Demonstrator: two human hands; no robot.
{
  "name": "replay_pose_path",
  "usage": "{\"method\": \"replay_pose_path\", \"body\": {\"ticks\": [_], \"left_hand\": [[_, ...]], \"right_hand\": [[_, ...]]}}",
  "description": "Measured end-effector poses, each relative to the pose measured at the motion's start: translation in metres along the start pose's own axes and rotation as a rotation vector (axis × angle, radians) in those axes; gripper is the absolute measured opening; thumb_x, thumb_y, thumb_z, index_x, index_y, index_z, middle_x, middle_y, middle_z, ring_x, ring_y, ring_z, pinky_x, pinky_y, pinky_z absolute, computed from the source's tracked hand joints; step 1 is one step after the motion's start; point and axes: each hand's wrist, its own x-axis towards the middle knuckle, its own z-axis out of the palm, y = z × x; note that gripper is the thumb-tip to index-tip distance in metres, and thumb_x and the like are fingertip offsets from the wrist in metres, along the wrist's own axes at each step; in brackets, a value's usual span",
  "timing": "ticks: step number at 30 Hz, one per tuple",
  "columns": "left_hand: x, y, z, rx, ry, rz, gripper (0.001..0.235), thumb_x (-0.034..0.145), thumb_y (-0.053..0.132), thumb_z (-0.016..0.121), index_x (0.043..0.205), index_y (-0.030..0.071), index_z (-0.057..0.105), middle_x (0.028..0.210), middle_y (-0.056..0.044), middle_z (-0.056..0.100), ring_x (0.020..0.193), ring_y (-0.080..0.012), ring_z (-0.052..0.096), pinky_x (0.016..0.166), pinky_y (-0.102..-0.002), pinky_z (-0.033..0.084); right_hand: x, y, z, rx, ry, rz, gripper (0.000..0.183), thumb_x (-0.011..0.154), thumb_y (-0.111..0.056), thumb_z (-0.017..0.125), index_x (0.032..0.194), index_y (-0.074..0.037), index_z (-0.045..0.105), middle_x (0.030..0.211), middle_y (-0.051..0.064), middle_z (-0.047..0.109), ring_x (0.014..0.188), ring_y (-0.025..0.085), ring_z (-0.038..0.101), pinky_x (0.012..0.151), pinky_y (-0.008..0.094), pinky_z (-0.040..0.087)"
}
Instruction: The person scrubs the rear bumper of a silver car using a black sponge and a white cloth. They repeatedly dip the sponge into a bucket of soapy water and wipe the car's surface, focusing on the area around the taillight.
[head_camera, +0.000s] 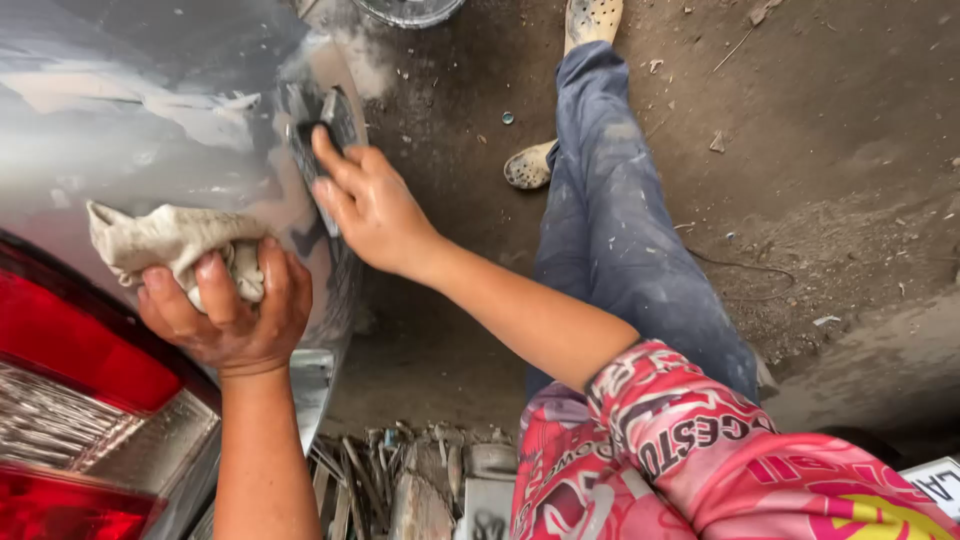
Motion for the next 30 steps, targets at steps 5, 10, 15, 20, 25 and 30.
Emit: {"method": "replay_pose_path", "body": {"ticks": [5,10,15,20,25,30], "left_hand": [[-0.013,-0.003,0.001,0.024,-0.051,0.007,0.035,0.091,0.02,0.065,0.125,0.015,0.071,0.161,-0.016,0.033,0.149,-0.0534,0.031,0.114,-0.072,0.041],[0.003,-0.001,0.0,0.024,-0.004,0.0,0.036,0.092,0.021,0.065,0.127,0.016,0.073,0.163,-0.016,0.033,0.149,-0.0528,0.032,0.113,-0.071,0.04],[-0.006,-0.001,-0.007,0.027,-0.035,0.021,0.036,0.091,0.02,0.064,0.126,0.015,0.071,0.164,-0.015,0.032,0.15,-0.0519,0.03,0.112,-0.07,0.04],[0.001,-0.001,-0.005,0.026,-0.004,0.009,0.036,0.092,0.021,0.064,0.127,0.015,0.072,0.164,-0.015,0.032,0.151,-0.0517,0.028,0.113,-0.07,0.04],[-0.005,-0.002,-0.001,0.021,-0.023,0.015,0.036,0.093,0.02,0.063,0.128,0.016,0.071,0.165,-0.015,0.031,0.15,-0.052,0.03,0.113,-0.071,0.041],[-0.003,-0.001,-0.009,0.038,0.003,-0.003,0.036,0.093,0.018,0.063,0.129,0.016,0.07,0.164,-0.016,0.032,0.15,-0.0523,0.033,0.113,-0.07,0.042]], "right_hand": [[0.015,-0.015,-0.008,-0.058,0.006,-0.107,0.053,0.107,-0.028,0.064,0.156,-0.012,0.047,0.119,0.018,0.06,0.104,0.024,0.061,0.094,0.034,0.053],[0.008,-0.033,-0.014,-0.087,-0.133,0.134,0.054,0.108,-0.026,0.058,0.159,-0.012,0.045,0.107,0.026,0.057,0.091,0.032,0.061,0.087,0.037,0.053],[0.006,-0.012,0.003,0.101,0.049,-0.216,0.05,0.111,-0.026,0.058,0.157,-0.012,0.042,0.121,0.016,0.059,0.104,0.022,0.062,0.092,0.032,0.055],[0.009,-0.033,-0.005,0.026,0.024,0.024,0.051,0.104,-0.026,0.059,0.152,-0.011,0.052,0.102,0.017,0.067,0.092,0.028,0.069,0.088,0.036,0.057],[-0.012,-0.038,0.002,-0.07,0.097,-0.259,0.05,0.111,-0.024,0.057,0.157,-0.008,0.044,0.144,0.02,0.06,0.136,0.038,0.058,0.116,0.043,0.047],[0.009,-0.041,0.0,0.085,0.064,-0.08,0.047,0.111,-0.023,0.058,0.155,-0.011,0.051,0.141,0.016,0.068,0.126,0.033,0.07,0.108,0.036,0.058]]}}
